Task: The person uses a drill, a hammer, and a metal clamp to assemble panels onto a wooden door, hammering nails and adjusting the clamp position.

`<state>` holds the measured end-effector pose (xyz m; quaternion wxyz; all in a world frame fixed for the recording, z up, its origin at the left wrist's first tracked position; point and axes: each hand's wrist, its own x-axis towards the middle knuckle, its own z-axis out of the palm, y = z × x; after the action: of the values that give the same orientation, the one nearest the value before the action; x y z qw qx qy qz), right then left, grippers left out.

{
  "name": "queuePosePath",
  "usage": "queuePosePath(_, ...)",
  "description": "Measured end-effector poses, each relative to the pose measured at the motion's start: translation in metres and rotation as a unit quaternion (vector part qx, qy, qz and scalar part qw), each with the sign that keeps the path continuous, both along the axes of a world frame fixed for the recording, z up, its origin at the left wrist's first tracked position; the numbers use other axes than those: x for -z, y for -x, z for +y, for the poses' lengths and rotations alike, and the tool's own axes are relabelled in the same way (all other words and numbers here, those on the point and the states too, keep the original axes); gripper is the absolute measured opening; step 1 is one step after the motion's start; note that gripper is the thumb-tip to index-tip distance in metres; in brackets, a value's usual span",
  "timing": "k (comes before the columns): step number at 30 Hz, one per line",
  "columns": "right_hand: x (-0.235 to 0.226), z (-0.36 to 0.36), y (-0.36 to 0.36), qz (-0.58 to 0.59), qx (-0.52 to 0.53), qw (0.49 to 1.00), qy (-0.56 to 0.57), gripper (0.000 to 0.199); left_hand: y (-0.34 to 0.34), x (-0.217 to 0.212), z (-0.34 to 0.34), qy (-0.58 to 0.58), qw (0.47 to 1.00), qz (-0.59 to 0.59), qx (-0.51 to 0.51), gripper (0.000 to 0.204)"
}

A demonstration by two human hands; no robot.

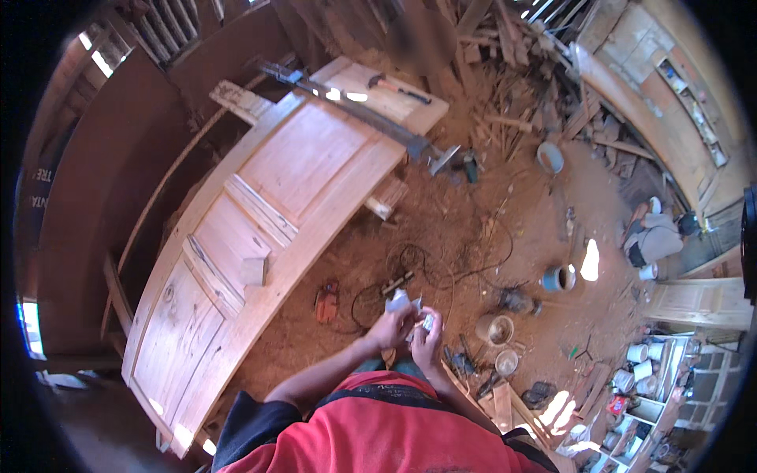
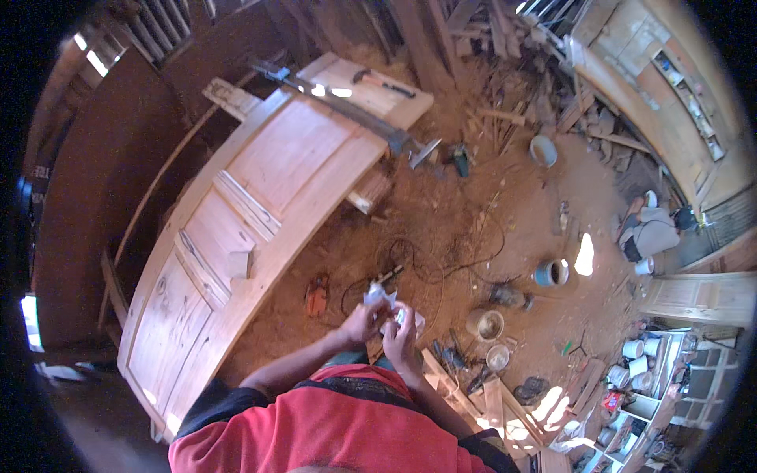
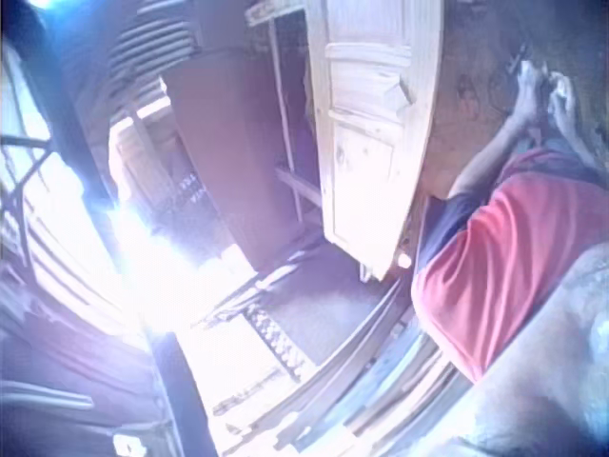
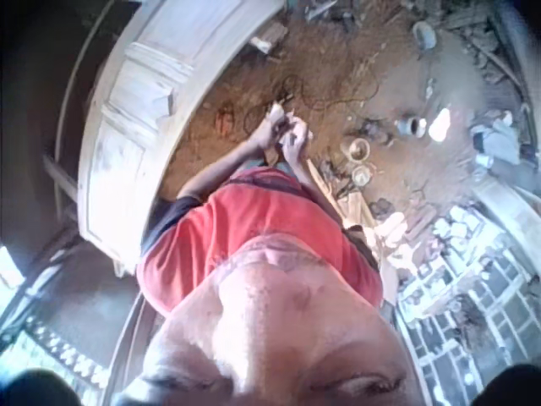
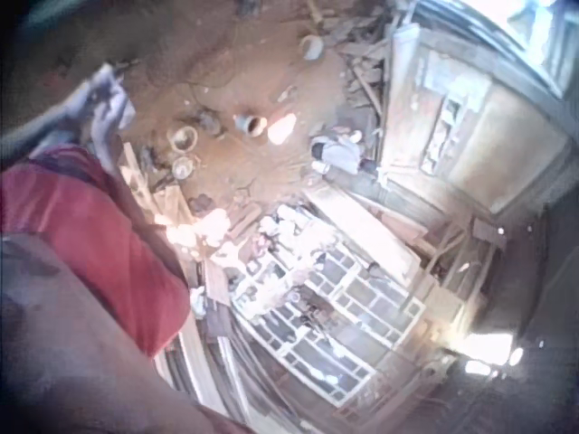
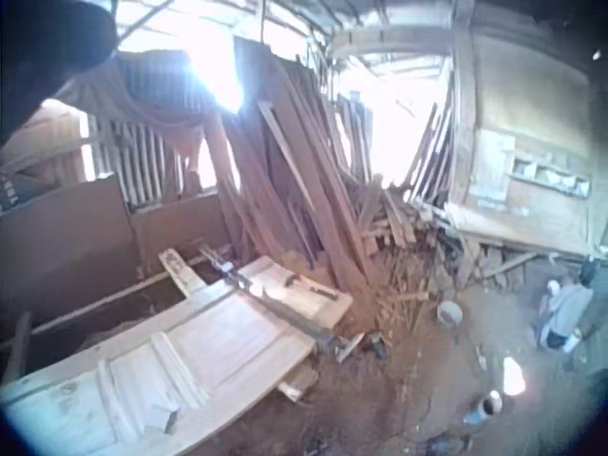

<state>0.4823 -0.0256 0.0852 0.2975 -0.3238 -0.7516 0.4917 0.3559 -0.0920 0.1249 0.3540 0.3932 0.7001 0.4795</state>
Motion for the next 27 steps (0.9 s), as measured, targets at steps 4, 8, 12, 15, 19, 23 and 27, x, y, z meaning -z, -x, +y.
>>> queuePosePath(4,-0.053,-0.017,0.016,0.030,0.032,0.988,-0.149,0.033,-0.006,0.001,-0.030,-0.097,0.992,0.058,0.050,0.028)
queuePosePath(8,-0.084,-0.040,0.023,0.022,-0.097,0.995,0.011,0.030,0.017,0.098,-0.055,-0.010,0.970,0.145,0.197,0.027)
queuePosePath(12,-0.105,-0.027,0.031,0.076,-0.202,0.973,-0.081,0.030,0.014,0.054,-0.030,0.031,0.982,0.069,0.170,0.027)
queuePosePath(15,-0.114,-0.016,0.039,0.033,-0.250,0.960,0.125,0.025,0.020,0.042,-0.017,0.051,0.986,0.064,0.145,0.027)
queuePosePath(19,-0.109,0.033,0.047,0.075,-0.282,0.949,0.116,0.024,0.020,0.046,0.011,0.072,0.989,0.053,0.114,0.026)
queuePosePath(23,-0.111,0.112,0.054,0.045,-0.340,0.923,0.175,0.022,0.022,0.054,0.075,0.084,0.990,0.067,0.087,0.026)
queuePosePath(27,-0.116,0.192,0.051,0.010,-0.396,0.898,0.191,0.022,0.020,0.059,0.154,0.071,0.989,0.117,0.064,0.026)
